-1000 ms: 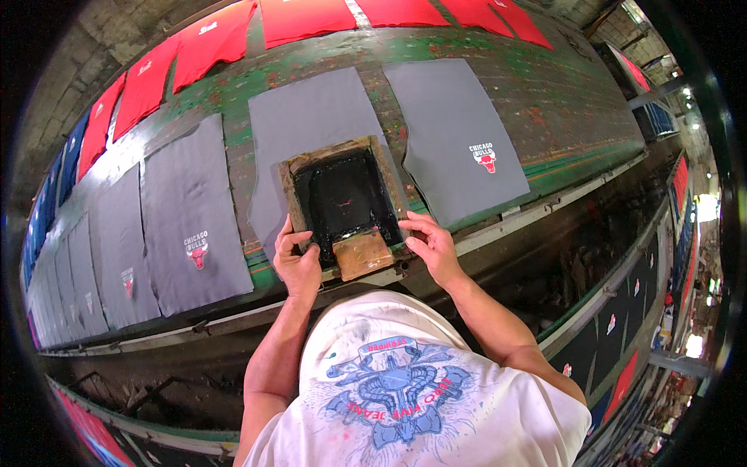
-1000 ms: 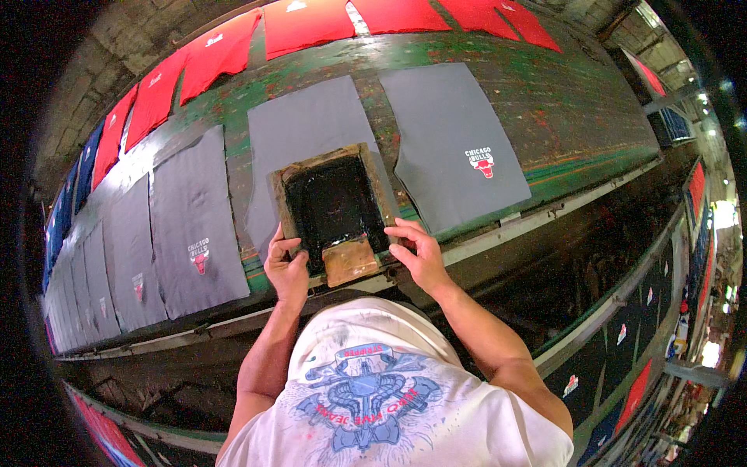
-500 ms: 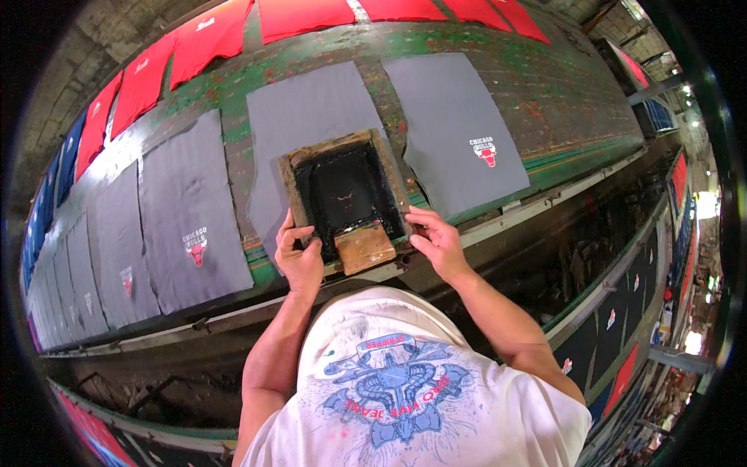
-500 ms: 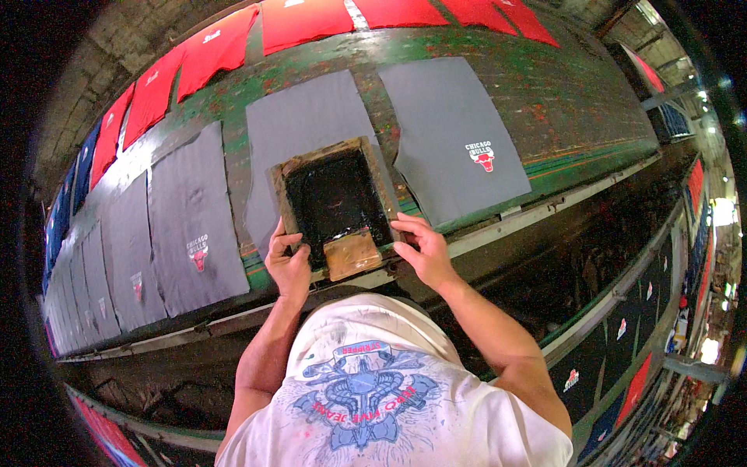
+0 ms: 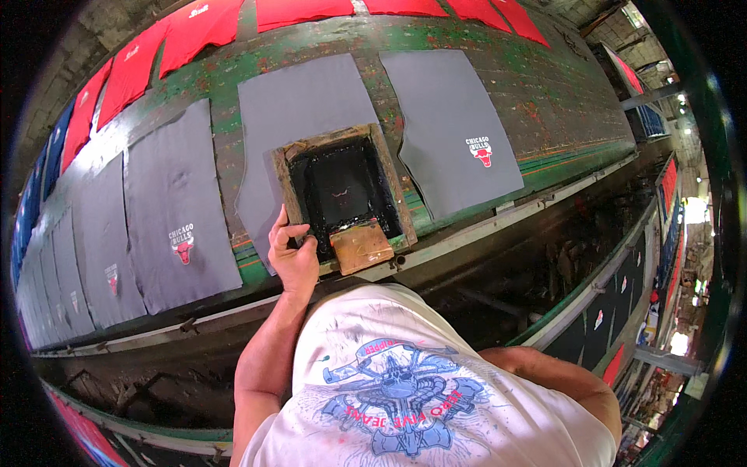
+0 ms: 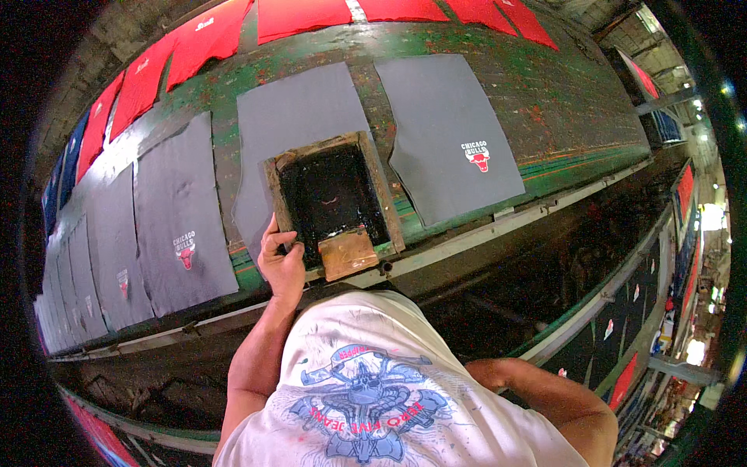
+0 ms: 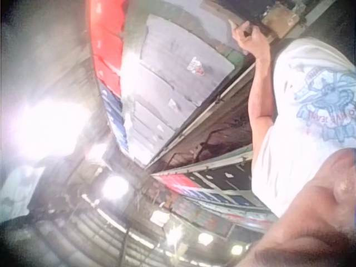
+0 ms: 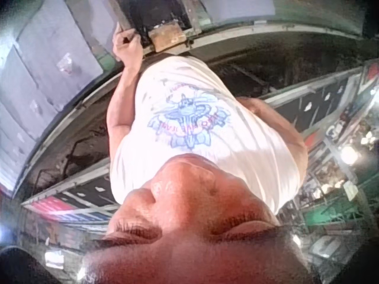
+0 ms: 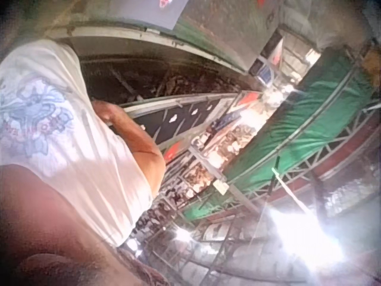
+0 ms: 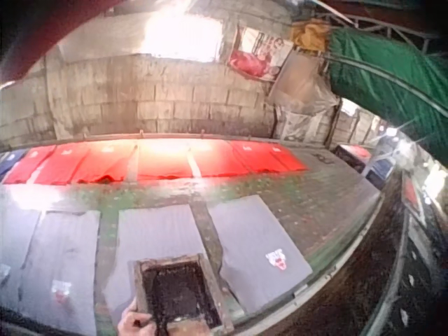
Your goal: The person uses a squeegee to spread ink across a screen printing frame and presses it onto a series of t-shirts laid out on a table. The shirts are in various colors including blue, red, black, and gray, each receiving a printed logo.
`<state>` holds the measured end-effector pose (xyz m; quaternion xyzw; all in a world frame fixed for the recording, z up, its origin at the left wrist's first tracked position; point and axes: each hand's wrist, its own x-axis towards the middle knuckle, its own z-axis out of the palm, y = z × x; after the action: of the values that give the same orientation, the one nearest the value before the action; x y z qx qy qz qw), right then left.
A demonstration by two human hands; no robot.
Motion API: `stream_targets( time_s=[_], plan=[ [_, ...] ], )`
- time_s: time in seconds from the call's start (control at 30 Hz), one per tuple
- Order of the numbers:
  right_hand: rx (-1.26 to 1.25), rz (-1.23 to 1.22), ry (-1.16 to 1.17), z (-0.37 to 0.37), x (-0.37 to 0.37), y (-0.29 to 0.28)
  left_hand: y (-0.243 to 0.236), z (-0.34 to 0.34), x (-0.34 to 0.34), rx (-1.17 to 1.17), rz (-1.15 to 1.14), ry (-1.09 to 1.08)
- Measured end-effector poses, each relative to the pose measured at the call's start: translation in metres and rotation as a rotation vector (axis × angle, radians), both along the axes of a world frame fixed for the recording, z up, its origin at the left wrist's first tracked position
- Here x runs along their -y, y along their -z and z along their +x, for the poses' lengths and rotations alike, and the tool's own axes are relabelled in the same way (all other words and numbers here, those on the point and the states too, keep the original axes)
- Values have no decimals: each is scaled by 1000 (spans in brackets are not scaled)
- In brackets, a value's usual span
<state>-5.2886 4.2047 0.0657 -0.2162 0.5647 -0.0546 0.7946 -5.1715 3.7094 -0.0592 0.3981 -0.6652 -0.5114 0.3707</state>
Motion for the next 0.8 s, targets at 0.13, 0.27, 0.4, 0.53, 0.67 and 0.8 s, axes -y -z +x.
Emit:
stream_targets(
  time_s=[0.13,0.27,0.4,0.53,0.67,0.8],
  plan=[
    [-25,40,55,10,-8,8,1,0,1,-50,41,6],
    [-25,63,63,12,-6,7,2,2,2,-52,23,15],
    [-30,73,70,14,-7,5,4,1,2,-75,80,-5],
    [-30,74,71,12,-8,3,3,0,2,-121,99,-2],
    [-23,75,63,9,-7,1,2,2,2,-104,79,7],
    [-18,69,55,6,-7,0,2,3,3,-113,74,17]
  ],
)
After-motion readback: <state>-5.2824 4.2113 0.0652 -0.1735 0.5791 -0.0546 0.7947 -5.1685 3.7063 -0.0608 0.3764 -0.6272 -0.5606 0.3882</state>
